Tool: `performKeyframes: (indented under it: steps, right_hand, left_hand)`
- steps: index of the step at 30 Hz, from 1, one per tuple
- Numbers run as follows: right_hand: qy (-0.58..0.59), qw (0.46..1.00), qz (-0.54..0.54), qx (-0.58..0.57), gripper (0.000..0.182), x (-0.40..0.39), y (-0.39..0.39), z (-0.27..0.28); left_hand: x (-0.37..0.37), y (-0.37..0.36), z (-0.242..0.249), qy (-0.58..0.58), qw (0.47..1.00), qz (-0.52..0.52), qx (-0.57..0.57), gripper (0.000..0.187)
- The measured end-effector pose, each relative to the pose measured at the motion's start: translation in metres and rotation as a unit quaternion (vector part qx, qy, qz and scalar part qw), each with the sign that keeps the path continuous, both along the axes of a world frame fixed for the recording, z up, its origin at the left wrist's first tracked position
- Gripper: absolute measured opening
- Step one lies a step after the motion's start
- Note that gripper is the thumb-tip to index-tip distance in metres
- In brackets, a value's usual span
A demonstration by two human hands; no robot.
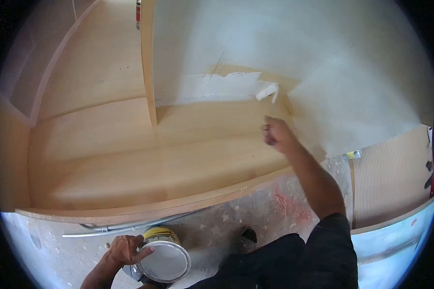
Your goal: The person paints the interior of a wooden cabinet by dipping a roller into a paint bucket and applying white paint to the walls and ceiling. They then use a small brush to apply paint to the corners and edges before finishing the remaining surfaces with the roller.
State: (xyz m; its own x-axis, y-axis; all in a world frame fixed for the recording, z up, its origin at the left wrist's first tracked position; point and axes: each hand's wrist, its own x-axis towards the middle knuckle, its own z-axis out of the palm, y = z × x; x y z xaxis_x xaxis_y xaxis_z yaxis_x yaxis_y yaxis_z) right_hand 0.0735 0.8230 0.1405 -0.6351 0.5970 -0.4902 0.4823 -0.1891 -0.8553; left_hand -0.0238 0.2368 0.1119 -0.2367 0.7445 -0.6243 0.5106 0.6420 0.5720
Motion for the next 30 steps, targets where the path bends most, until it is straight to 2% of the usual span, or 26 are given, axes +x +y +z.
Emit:
performKeyframes:
  steps: [1,2,3,4,6,8,9,10,11,12,13,15,16,17,19,21,23,26,27,28,30]
  right_hand:
    - [0.045,0.999,-0.013,-0.012,0.016,-0.022,-0.032,0.000]
    - [0.068,0.996,-0.040,-0.031,0.016,-0.038,-0.045,-0.024]
    - [0.076,0.992,-0.086,-0.050,0.020,-0.058,-0.075,-0.024]
    - [0.148,0.988,-0.035,0.040,0.022,-0.067,-0.091,-0.047]
    - [0.197,0.977,-0.045,0.063,0.024,-0.076,-0.108,-0.058]
    - [0.158,0.971,-0.163,-0.071,0.022,-0.093,-0.121,-0.020]
    - [0.152,0.966,-0.192,-0.086,0.022,-0.091,-0.104,-0.024]
    - [0.166,0.970,-0.170,-0.056,0.022,-0.082,-0.065,-0.044]
    - [0.191,0.974,-0.119,0.010,0.022,-0.072,-0.012,-0.077]
    - [0.252,0.941,0.041,0.224,0.022,-0.054,0.068,-0.128]
    - [0.298,0.857,0.139,0.396,0.023,-0.038,0.129,-0.158]
    - [0.277,0.922,0.034,0.269,0.024,-0.044,0.144,-0.146]
    - [0.221,0.962,-0.092,0.132,0.024,-0.043,0.110,-0.102]
    - [0.155,0.964,-0.214,-0.011,0.024,-0.049,0.085,-0.074]
    - [0.175,0.959,-0.207,-0.079,0.022,-0.067,0.072,-0.091]
    - [0.231,0.945,-0.161,-0.166,0.021,-0.096,-0.021,-0.064]
    - [0.226,0.949,-0.095,-0.200,0.020,-0.111,-0.072,-0.055]
    - [0.191,0.951,-0.210,-0.122,0.019,-0.123,-0.070,-0.034]
    - [0.216,0.971,-0.102,0.010,0.018,-0.115,-0.016,-0.075]
    - [0.248,0.957,-0.018,0.148,0.018,-0.107,0.038,-0.116]
    - [0.263,0.954,-0.058,0.129,0.016,-0.085,0.083,-0.102]
  left_hand:
    - [-0.001,0.000,-0.001,0.009,1.000,-0.008,0.009,0.065]
    - [0.000,0.000,-0.003,0.018,1.000,-0.016,0.017,0.066]
    - [0.000,-0.002,-0.004,0.027,0.999,-0.026,0.025,0.068]
    - [-0.001,-0.002,-0.006,0.028,0.999,-0.031,0.023,0.068]
    - [-0.001,-0.003,-0.009,0.027,0.999,-0.040,0.017,0.069]
    - [0.000,-0.003,-0.009,0.031,0.999,-0.038,0.021,0.069]
    - [0.001,-0.004,-0.008,0.032,0.999,-0.035,0.022,0.069]
    - [0.002,-0.003,-0.007,0.033,0.999,-0.029,0.018,0.068]
    - [0.003,-0.002,-0.004,0.035,0.999,-0.022,0.013,0.068]
    - [0.005,-0.002,-0.002,0.037,0.999,-0.013,0.007,0.067]
    - [0.006,-0.002,0.001,0.040,0.999,-0.009,0.001,0.067]
    - [0.009,0.000,0.002,0.046,0.999,0.000,-0.008,0.066]
    - [0.009,-0.002,0.002,0.047,0.999,0.002,-0.002,0.065]
    - [0.009,-0.002,0.003,0.049,0.999,0.003,0.004,0.064]
    - [0.008,-0.002,0.002,0.045,0.999,0.001,0.008,0.062]
    - [0.007,-0.001,0.004,0.036,0.999,-0.001,0.002,0.061]
    - [0.006,-0.003,0.001,0.034,0.999,-0.015,0.007,0.059]
    - [0.004,-0.006,-0.003,0.040,0.999,-0.014,0.020,0.059]
    - [0.007,-0.008,-0.004,0.041,0.999,-0.008,0.023,0.059]
    - [0.010,-0.010,-0.003,0.044,0.999,0.000,0.017,0.059]
    - [0.013,-0.009,-0.001,0.057,0.998,0.021,0.012,0.059]
